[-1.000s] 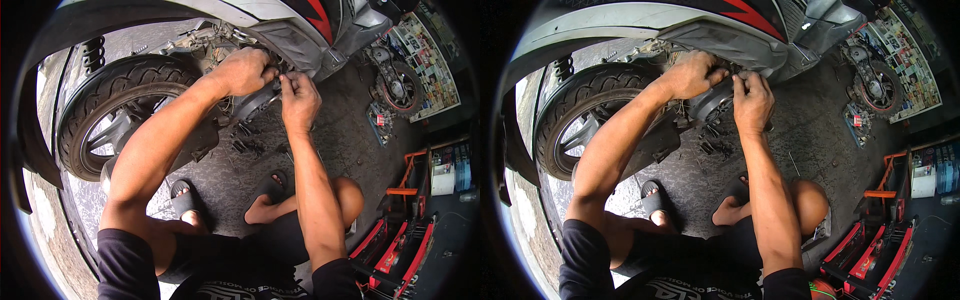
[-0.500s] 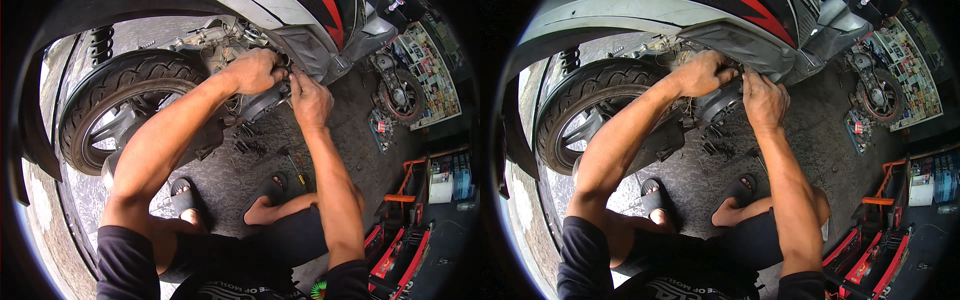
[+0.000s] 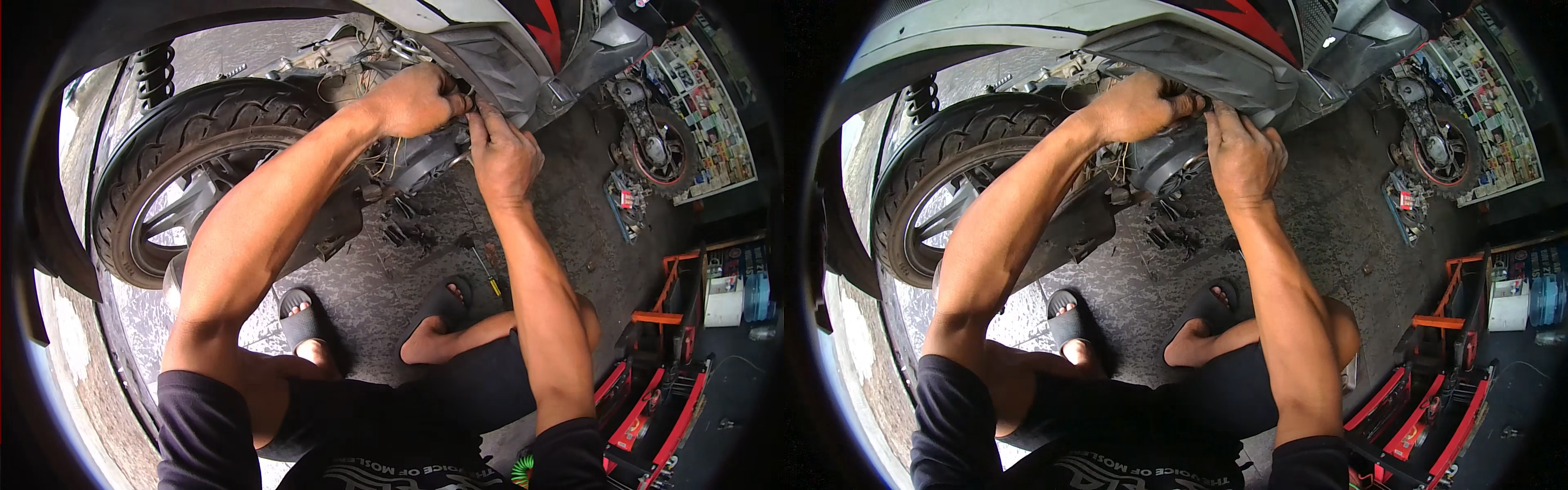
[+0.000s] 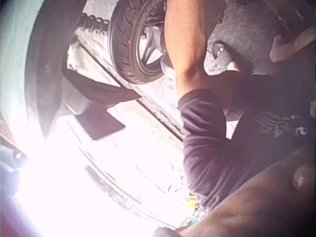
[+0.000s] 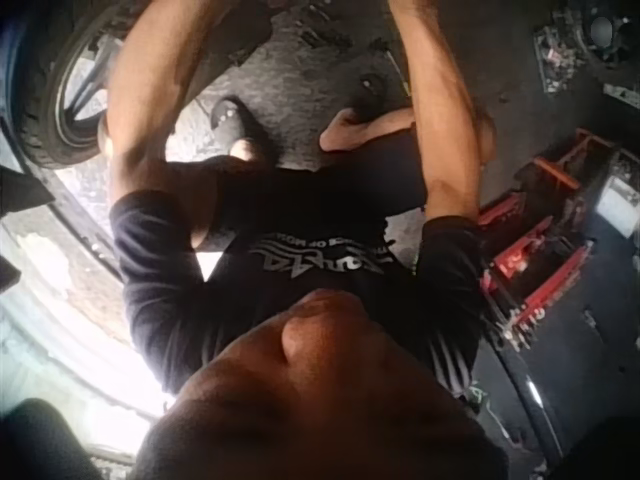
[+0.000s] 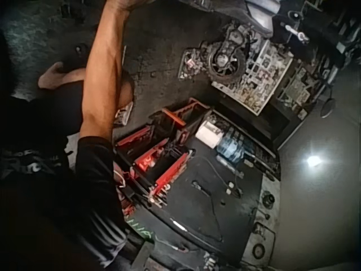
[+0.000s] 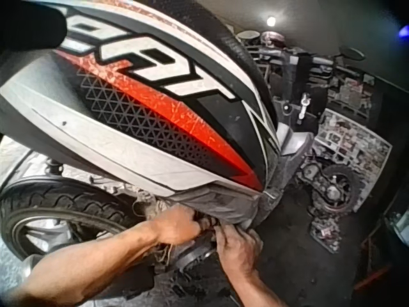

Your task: The person is repairing or inspecting the electrical wiring of a motorcycle engine.

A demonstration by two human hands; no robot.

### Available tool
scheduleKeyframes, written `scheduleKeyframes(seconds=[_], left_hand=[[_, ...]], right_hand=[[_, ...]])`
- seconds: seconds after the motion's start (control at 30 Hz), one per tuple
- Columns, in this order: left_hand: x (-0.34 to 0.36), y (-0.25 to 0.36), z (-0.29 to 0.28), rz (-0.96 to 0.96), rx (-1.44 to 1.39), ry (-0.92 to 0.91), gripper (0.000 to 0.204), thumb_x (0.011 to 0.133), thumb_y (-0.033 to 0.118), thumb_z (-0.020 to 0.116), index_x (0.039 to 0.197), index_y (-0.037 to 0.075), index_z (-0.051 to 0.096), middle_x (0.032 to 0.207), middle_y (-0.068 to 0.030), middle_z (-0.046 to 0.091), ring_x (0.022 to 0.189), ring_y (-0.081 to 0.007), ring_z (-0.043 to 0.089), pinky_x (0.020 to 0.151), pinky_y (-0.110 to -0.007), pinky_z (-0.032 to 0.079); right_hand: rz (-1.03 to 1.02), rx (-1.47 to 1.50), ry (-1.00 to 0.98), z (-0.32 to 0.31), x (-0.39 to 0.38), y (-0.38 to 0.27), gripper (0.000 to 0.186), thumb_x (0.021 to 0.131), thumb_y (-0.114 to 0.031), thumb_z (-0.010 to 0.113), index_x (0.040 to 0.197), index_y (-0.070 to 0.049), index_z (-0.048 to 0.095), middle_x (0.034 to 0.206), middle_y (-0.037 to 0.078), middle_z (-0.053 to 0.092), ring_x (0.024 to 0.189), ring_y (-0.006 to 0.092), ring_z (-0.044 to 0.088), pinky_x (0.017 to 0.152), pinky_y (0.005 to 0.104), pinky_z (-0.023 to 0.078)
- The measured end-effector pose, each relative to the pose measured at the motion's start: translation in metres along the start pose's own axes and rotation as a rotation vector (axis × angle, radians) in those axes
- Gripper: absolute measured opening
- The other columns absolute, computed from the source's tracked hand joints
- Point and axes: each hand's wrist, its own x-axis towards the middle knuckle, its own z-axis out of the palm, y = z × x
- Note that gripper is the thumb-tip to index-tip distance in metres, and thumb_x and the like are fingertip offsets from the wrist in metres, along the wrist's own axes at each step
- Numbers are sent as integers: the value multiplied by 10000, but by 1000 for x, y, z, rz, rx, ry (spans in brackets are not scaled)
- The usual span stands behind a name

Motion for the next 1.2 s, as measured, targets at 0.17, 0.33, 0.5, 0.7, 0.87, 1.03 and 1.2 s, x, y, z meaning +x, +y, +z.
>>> scheduleKeyframes(seconds=[0.17,0.33,0.5,0.7,0.87,1.03,1.2], left_hand=[[3,-2,-1,-1,-8,1,372,921,280,619,1076,-48,703,1029,-256,711,981,-379,682,908,-423,504],[4,-5,-3,12,21,28,383,917,293,625,1077,-46,703,1049,-252,710,997,-375,678,914,-419,500],[3,3,2,-16,49,0,370,899,310,645,1038,-23,722,974,-252,714,948,-368,693,871,-426,510],[-4,-4,10,30,123,130,328,888,296,648,997,1,740,950,-256,711,944,-404,686,863,-444,524],[-6,5,16,74,369,147,336,899,327,610,937,23,748,935,-250,710,964,-427,673,882,-486,521],[-11,10,8,-37,231,148,457,951,393,527,897,-11,733,891,-283,692,908,-439,673,849,-510,517],[-11,-21,-6,83,162,235,433,923,357,525,1078,4,721,1040,-248,707,1019,-409,669,932,-451,517]], right_hand=[[71,204,136,-2,-14,-17,232,916,-195,696,1085,-40,728,1000,147,749,678,245,701,628,334,537],[1241,1250,-139,-31,2,-37,183,977,-164,625,1061,-9,675,867,67,693,658,114,603,475,216,438],[1629,1760,-186,-30,26,-24,71,1002,-162,605,977,-98,618,792,-3,638,524,25,532,351,163,305],[1695,1931,-180,-16,28,-23,111,1015,-174,575,916,-124,585,753,-16,636,497,14,514,340,161,294],[1685,1955,-311,-19,33,-14,122,996,-166,592,880,-136,573,660,-65,575,449,0,467,331,162,283],[1739,1912,-315,-17,35,-14,189,976,-161,611,801,-156,540,593,-101,499,415,-1,421,319,167,275],[1809,1978,-328,-18,37,-18,271,964,-164,633,724,-181,508,548,-113,449,378,6,382,310,173,279]])
